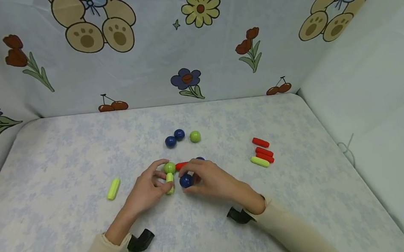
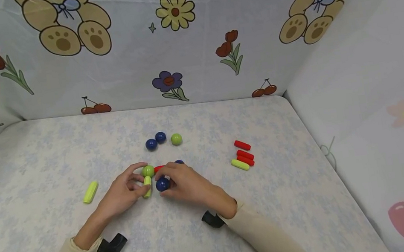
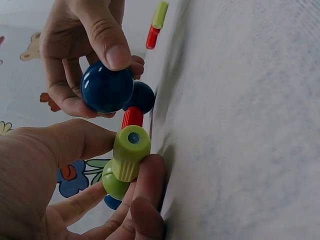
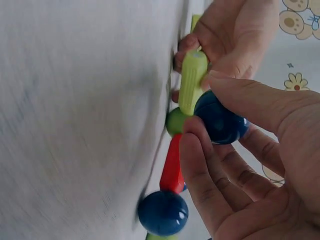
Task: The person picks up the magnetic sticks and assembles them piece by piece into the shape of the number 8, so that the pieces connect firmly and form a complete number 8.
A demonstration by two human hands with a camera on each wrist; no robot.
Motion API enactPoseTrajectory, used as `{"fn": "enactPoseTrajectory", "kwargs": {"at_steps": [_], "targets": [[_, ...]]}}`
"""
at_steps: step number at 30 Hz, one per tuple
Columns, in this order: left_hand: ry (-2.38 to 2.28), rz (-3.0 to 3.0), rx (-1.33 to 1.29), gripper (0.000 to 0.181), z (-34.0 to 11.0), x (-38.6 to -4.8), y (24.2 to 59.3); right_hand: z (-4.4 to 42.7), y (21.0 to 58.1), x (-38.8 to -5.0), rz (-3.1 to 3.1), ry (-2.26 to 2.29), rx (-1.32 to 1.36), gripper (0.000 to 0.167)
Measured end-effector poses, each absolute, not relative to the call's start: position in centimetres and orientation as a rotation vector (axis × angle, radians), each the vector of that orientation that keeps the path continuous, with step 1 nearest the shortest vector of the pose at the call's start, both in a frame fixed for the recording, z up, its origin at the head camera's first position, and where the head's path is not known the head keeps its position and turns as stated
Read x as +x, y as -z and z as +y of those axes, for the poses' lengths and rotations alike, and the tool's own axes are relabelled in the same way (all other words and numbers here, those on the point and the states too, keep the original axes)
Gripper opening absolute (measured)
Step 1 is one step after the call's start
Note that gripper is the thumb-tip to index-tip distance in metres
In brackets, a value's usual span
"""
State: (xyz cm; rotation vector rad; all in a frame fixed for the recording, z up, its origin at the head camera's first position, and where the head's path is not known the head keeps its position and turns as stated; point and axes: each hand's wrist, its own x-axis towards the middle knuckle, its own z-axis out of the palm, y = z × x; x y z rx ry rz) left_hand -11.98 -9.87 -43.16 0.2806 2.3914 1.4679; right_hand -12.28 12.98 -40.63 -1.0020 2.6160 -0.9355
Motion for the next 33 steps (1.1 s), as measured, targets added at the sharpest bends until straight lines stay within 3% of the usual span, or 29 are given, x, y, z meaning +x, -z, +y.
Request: {"fn": "enactPoseTrajectory", "kwargs": {"at_steps": [33], "targets": [[-1.483,2.353,0.313,0.059,-9.5,-12.6,43.5,11.0,41.9,-10.6,2.605,0.905,-1.001,0.036]]}}
